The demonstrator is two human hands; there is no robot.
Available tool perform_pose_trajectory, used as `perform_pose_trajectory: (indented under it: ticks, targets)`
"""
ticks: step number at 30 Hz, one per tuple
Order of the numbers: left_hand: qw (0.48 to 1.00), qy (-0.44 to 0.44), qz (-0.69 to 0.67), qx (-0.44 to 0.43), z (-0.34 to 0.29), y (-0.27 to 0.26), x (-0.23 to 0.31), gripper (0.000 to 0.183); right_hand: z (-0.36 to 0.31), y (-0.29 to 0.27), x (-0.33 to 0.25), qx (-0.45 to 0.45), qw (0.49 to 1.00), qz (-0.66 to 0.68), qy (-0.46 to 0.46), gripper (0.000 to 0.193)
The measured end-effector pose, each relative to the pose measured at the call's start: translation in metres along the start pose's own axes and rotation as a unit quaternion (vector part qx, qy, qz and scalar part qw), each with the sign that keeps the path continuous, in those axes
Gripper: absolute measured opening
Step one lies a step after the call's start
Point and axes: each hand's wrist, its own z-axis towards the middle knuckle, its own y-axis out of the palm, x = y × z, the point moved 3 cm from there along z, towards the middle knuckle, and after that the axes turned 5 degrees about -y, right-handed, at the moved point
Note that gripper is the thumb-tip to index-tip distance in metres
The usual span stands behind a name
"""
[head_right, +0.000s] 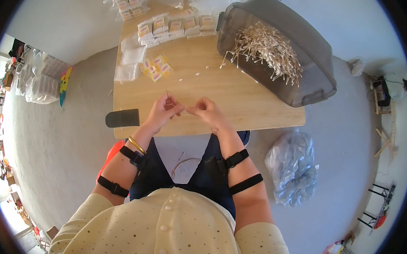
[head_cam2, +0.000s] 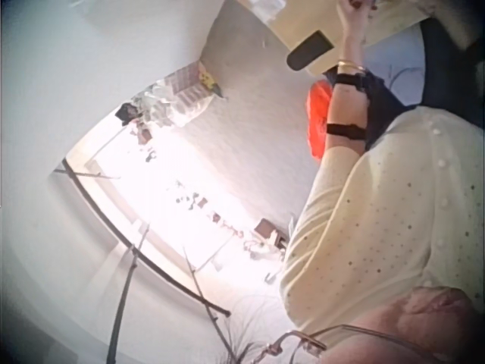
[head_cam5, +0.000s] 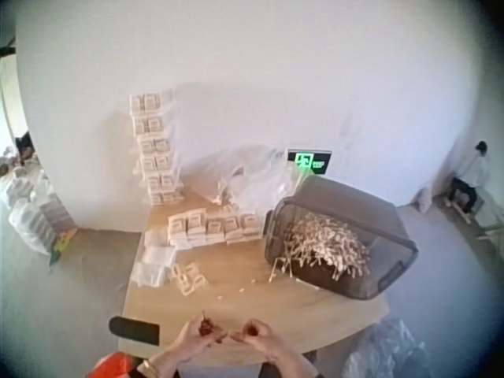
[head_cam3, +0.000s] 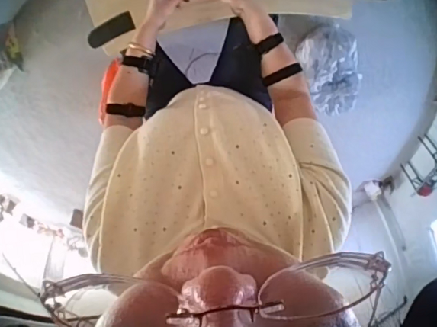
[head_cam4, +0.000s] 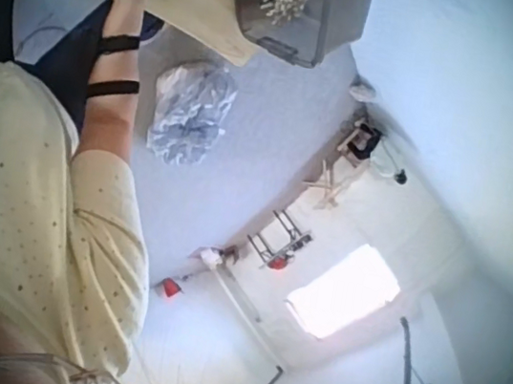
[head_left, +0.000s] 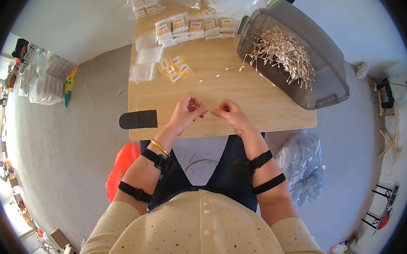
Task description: The recorder is counting out cotton swabs and placing them into a small plastic bag, then sealing the bag.
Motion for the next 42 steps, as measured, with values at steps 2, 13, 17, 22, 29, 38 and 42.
perform_pose_trajectory:
  ticks: [2,13,17,22,29,38,42]
  targets:
    - [1.000,-0.002,-0.003,-0.003,0.000,-0.002,0.001,0.030,0.000,0.000,0.002,-0.011,1.000,0.004,-0.001,0.030]
    - [0.998,-0.003,-0.050,-0.032,-0.011,0.010,0.029,0.051,-0.014,0.003,-0.037,0.060,0.940,-0.204,-0.266,0.017]
    - [0.992,0.069,0.097,-0.037,-0.048,0.023,0.044,0.048,-0.041,0.012,-0.059,0.025,0.982,-0.052,-0.180,0.018]
    - [0.993,0.030,0.089,-0.078,-0.090,0.032,0.072,0.035,-0.085,0.010,-0.086,0.022,0.980,0.054,-0.192,0.013]
    - [0.992,0.089,0.001,-0.093,-0.132,0.014,0.105,0.033,-0.135,0.014,-0.107,0.077,0.968,0.052,-0.232,0.013]
    - [0.936,0.332,-0.010,0.116,-0.198,0.020,0.157,0.041,-0.159,0.026,-0.107,-0.021,0.950,0.118,-0.289,0.024]
    - [0.885,0.430,0.094,0.153,-0.220,0.026,0.171,0.046,-0.176,0.030,-0.123,-0.030,0.948,0.054,-0.313,0.031]
